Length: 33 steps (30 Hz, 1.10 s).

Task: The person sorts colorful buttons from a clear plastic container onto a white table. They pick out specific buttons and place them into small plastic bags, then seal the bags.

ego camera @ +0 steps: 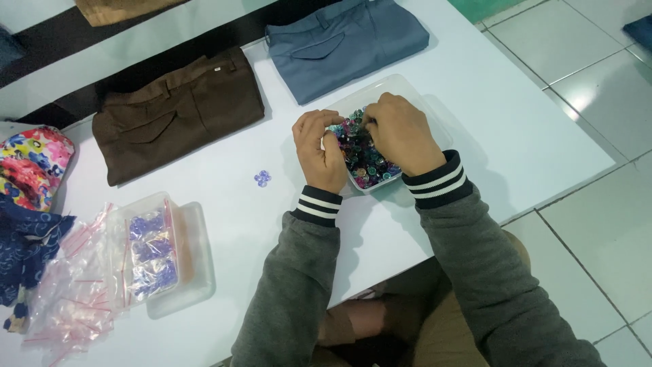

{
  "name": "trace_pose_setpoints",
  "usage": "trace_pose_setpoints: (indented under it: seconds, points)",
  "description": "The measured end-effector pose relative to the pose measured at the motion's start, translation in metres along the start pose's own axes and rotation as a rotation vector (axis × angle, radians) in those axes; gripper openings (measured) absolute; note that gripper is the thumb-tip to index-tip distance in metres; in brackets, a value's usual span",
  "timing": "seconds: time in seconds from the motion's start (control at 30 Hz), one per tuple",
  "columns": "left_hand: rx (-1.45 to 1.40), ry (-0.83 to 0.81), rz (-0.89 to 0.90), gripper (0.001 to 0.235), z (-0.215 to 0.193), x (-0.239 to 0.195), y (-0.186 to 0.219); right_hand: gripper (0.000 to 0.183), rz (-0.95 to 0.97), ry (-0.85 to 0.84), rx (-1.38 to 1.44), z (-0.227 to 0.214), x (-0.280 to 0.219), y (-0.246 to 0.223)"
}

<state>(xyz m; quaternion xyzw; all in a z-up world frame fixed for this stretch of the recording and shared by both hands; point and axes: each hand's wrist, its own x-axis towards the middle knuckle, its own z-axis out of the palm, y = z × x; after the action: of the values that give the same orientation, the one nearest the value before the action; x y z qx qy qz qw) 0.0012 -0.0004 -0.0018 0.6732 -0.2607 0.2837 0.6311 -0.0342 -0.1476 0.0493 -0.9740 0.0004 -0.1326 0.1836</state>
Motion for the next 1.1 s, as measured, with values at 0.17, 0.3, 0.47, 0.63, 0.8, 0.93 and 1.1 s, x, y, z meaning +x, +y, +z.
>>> trace_pose_setpoints:
  seconds: [0.17, 0.3, 0.47, 0.63, 0.8, 0.93, 1.1]
  points:
    - [0.042, -0.041, 0.019, 0.033, -0.004, 0.003, -0.003, 0.016, -0.048, 0.1, 0.253, -0.017, -0.004, -0.011]
    - [0.168, -0.029, 0.023, 0.025, -0.008, 0.007, 0.006, 0.037, -0.22, 0.19, 0.489, -0.018, -0.005, -0.015]
    - [0.231, -0.095, -0.005, 0.02, -0.011, 0.005, 0.009, 0.045, -0.29, 0.187, 0.555, -0.02, -0.007, -0.021]
    - [0.236, -0.171, -0.124, 0.023, -0.009, 0.005, 0.0, 0.046, -0.297, 0.169, 0.564, -0.019, -0.007, -0.02]
    - [0.175, -0.176, -0.141, 0.019, -0.009, 0.005, -0.008, 0.048, -0.277, 0.134, 0.586, -0.018, -0.006, -0.018]
    - [0.146, -0.168, -0.164, 0.019, -0.011, 0.002, -0.005, 0.048, -0.26, 0.13, 0.595, -0.021, -0.009, -0.019]
    - [0.148, -0.167, -0.224, 0.016, -0.012, 0.006, -0.002, 0.022, -0.205, 0.151, 0.281, -0.023, -0.006, 0.0]
